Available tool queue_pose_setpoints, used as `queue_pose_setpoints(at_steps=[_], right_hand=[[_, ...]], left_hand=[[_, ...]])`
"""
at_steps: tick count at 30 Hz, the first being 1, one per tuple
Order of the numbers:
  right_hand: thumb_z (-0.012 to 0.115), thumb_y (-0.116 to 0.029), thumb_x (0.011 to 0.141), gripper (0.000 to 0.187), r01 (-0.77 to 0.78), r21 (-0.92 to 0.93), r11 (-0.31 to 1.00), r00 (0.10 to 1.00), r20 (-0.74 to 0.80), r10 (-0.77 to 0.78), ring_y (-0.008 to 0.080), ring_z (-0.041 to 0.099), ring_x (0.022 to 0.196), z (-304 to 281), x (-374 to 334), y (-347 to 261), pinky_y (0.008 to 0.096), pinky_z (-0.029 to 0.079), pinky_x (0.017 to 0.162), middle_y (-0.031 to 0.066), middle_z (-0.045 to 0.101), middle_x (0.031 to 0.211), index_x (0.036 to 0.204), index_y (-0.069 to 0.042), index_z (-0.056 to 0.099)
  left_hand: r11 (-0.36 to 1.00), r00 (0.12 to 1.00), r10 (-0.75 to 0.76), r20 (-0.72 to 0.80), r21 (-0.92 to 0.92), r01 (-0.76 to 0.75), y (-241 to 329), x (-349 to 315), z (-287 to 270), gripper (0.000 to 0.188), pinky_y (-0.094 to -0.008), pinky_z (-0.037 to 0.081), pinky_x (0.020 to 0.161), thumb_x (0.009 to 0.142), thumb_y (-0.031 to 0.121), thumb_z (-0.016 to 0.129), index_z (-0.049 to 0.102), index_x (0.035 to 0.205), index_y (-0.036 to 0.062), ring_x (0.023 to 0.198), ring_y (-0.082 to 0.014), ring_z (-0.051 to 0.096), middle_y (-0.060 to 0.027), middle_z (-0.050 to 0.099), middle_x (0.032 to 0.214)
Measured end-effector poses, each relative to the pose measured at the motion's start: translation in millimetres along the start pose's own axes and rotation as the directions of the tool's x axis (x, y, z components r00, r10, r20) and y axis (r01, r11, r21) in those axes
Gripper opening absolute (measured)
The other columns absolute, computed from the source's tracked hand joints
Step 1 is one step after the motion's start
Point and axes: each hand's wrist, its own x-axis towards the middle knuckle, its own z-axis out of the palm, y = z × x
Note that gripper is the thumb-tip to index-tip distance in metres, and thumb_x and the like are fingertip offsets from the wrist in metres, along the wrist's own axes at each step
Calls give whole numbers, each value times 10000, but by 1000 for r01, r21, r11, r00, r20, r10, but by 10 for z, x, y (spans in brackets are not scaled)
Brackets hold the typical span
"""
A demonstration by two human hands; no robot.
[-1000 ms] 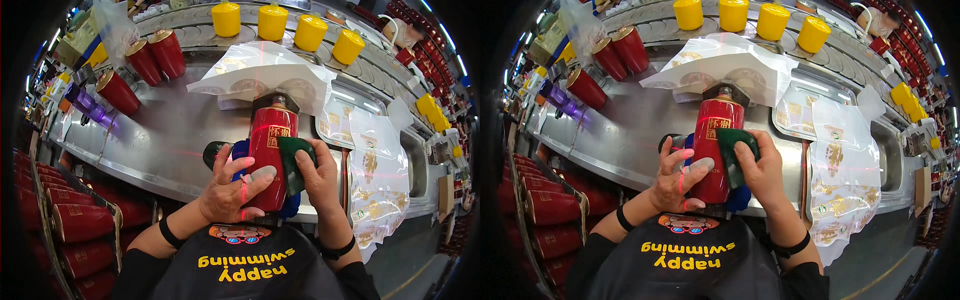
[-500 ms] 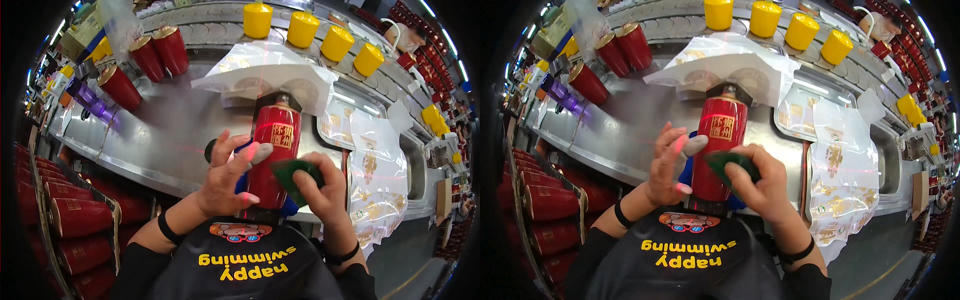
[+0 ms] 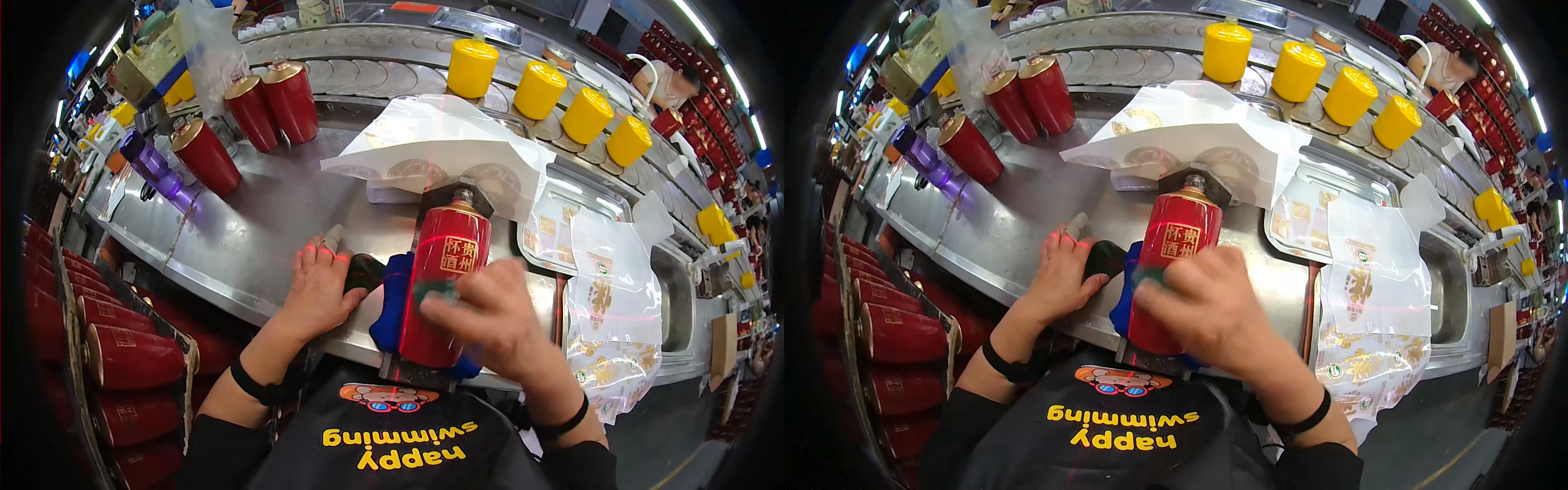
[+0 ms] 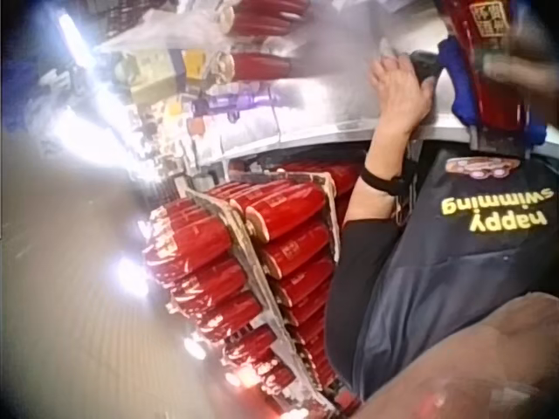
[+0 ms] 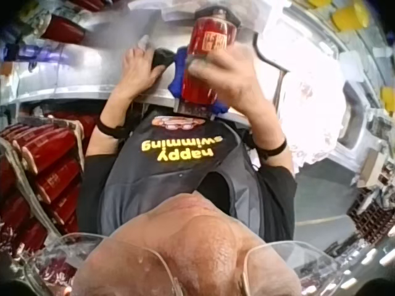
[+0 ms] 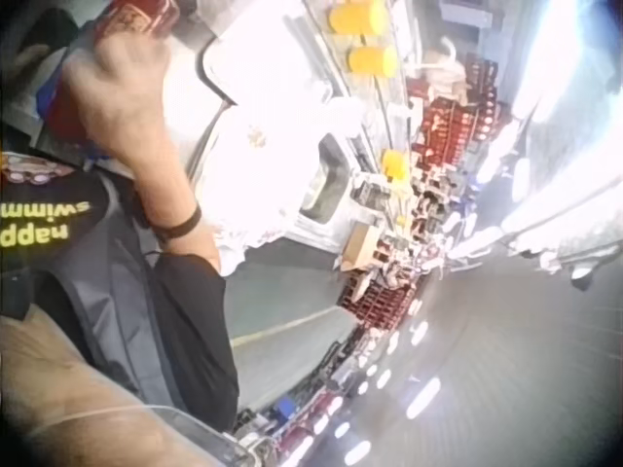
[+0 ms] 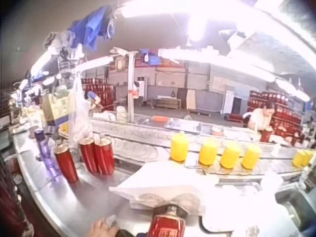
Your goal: The recorder applies decorative labels and wipes down gold and red ceramic bottles on a factory production line.
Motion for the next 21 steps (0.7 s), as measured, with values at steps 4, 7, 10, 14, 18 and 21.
queue_pose_setpoints(at_steps=[4, 7, 10, 14, 18, 21], right_hand=[[706, -163, 927, 153, -653, 513, 558, 677, 63, 734, 135, 633, 753, -92, -245, -46, 293, 499, 658, 41, 678, 837, 981, -29, 656], [643, -112, 958, 185, -439, 874, 208, 471, 26, 882, 87, 631, 801, 24, -280, 114, 236, 523, 683, 45, 662, 944, 1109, -25, 580], [685, -124, 938, 222, -400, 894, 204, 479, 14, 878, 84, 596, 847, 252, -100, 135, 241, 503, 756, 31, 640, 967, 1099, -33, 563], [688, -164, 948, 234, -504, 771, 389, 486, -119, 866, 79, 558, 840, 476, -219, 209, 243, 477, 756, 25, 620, 950, 1073, -15, 558], [669, -145, 959, 243, -519, 793, 318, 405, -99, 909, 76, 556, 863, 424, -474, 200, 233, 472, 765, 35, 615, 984, 1116, -5, 548], [672, -138, 950, 266, -503, 784, 365, 469, -108, 877, 84, 577, 862, 361, -343, 92, 238, 480, 767, 39, 626, 985, 1153, -8, 559]], left_hand=[[958, 993, -99, 62, -263, 112, -51, 14, -23, 436, -436, 435, 971, 853, 244, 728, 504, 1153, 21, 1137, -320, 545, -194, 576, 1143], [376, 950, -220, 223, -879, 293, 66, 228, -222, 293, -334, 500, 886, 917, 159, 646, 477, 1137, 62, 1053, -178, 601, -94, 602, 1125], [-63, 991, -91, 98, -994, 93, 758, 562, -666, 288, -253, 502, 786, 967, 132, 599, 502, 1228, 57, 927, -102, 601, -46, 615, 1062], [469, 971, -130, -202, -875, -119, 898, 545, -359, 238, -282, 520, 730, 989, 144, 583, 534, 1198, 39, 884, -110, 643, -28, 657, 989], [-233, 959, -281, 46, -972, -22, 801, 379, -177, 243, -266, 524, 748, 1008, 145, 541, 522, 1221, 30, 905, -109, 636, -66, 638, 1061], [-81, 950, -311, 33, -997, 8, 890, 402, -300, 264, -267, 506, 777, 1005, 164, 563, 517, 1223, 23, 858, -109, 593, -59, 629, 1038]])
